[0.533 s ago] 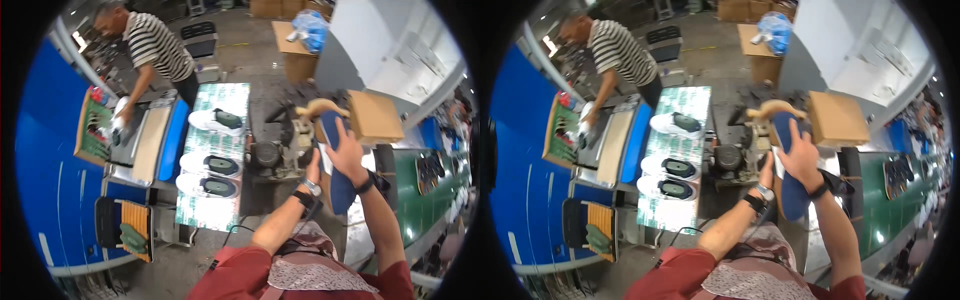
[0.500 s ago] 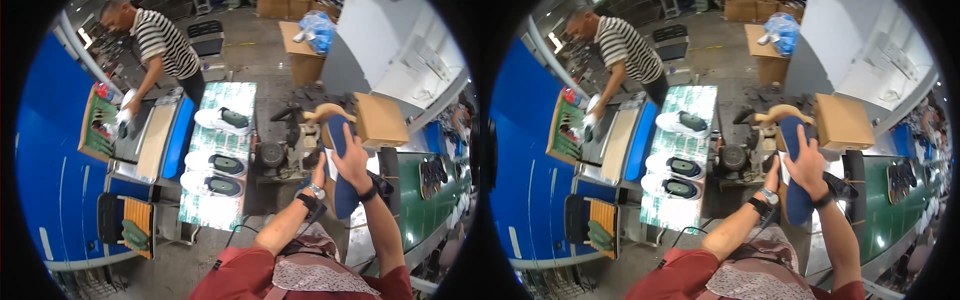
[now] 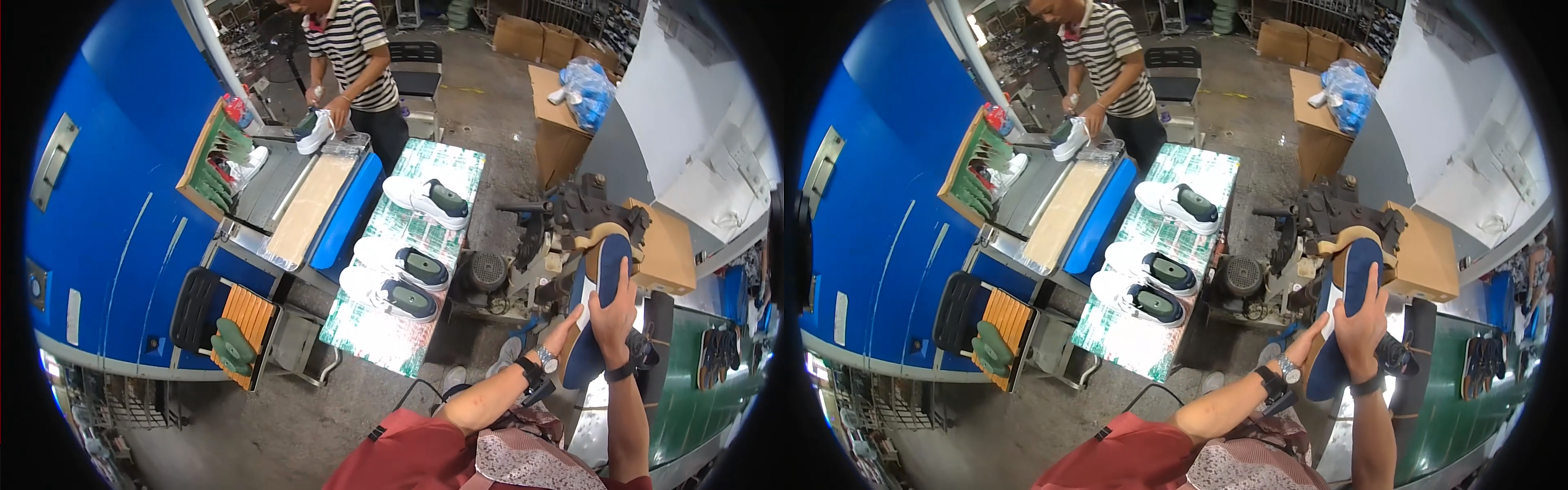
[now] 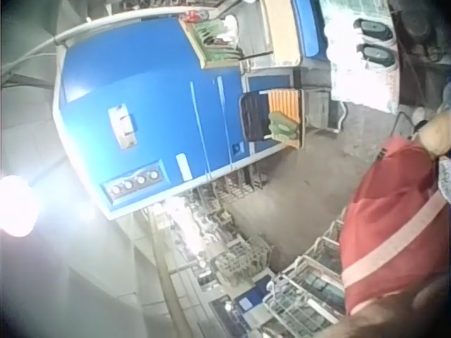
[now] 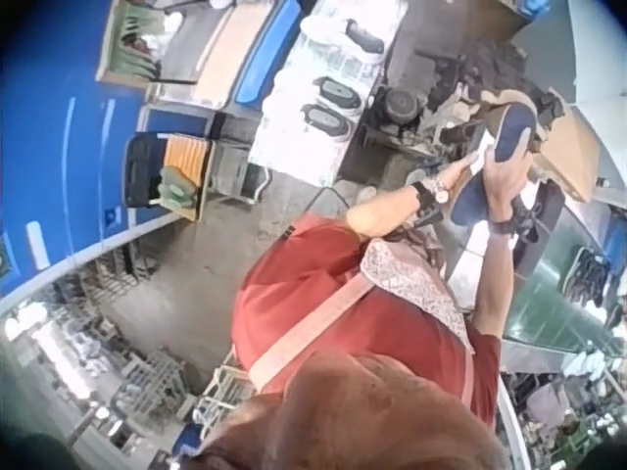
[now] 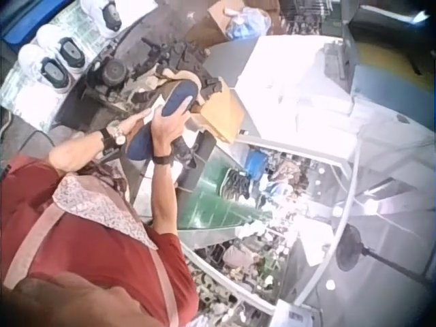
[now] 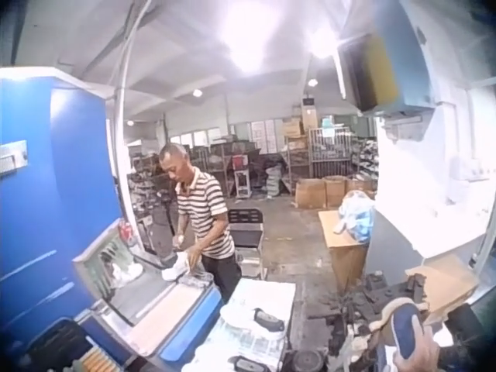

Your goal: Insert shoe lasts into sneaker uppers and align them for assembly on a factory line.

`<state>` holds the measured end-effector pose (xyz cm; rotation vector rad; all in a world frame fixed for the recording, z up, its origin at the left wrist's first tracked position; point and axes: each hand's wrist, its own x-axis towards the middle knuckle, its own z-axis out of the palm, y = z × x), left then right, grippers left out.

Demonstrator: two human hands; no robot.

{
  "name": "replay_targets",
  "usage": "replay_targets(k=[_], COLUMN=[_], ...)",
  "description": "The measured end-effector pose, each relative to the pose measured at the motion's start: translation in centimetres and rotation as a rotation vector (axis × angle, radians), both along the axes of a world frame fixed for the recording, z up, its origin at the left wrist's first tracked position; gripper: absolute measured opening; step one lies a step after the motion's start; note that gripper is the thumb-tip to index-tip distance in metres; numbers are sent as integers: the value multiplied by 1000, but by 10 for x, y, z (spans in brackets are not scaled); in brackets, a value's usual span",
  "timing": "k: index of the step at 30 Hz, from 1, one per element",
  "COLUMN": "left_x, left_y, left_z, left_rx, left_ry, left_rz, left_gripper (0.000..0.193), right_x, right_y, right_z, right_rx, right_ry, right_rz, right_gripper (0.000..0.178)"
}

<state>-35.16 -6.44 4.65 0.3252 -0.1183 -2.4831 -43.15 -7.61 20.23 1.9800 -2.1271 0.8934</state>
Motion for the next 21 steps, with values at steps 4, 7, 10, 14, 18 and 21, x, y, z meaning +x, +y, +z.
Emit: replay_targets(k=[4, 7, 10, 14, 18, 21], left_x=[12, 17, 20, 101, 203, 234], left_y=[10, 16, 48, 47, 43, 58], left_z=[15, 22, 17, 7, 63, 80], left_rx=[20, 28, -295, -765, -883, -975], left_ry=[9, -57, -351, -979, -775, -885], left_rz=[70, 22, 184, -246, -335, -484], left_gripper=[70, 67, 64, 64, 74, 70], right_x=[13, 21, 15, -18, -34, -21], right_y=[16, 30, 69, 114, 61, 32], right_z=[4, 13, 11, 14, -66, -102], right_rx=[-43, -39, -72, 238, 493, 365], right_ry=[-49, -110, -80, -1399, -1683, -2475], right_rz=[15, -2, 6, -265, -38, 699], right_gripper=[91, 90, 93, 76, 64, 66])
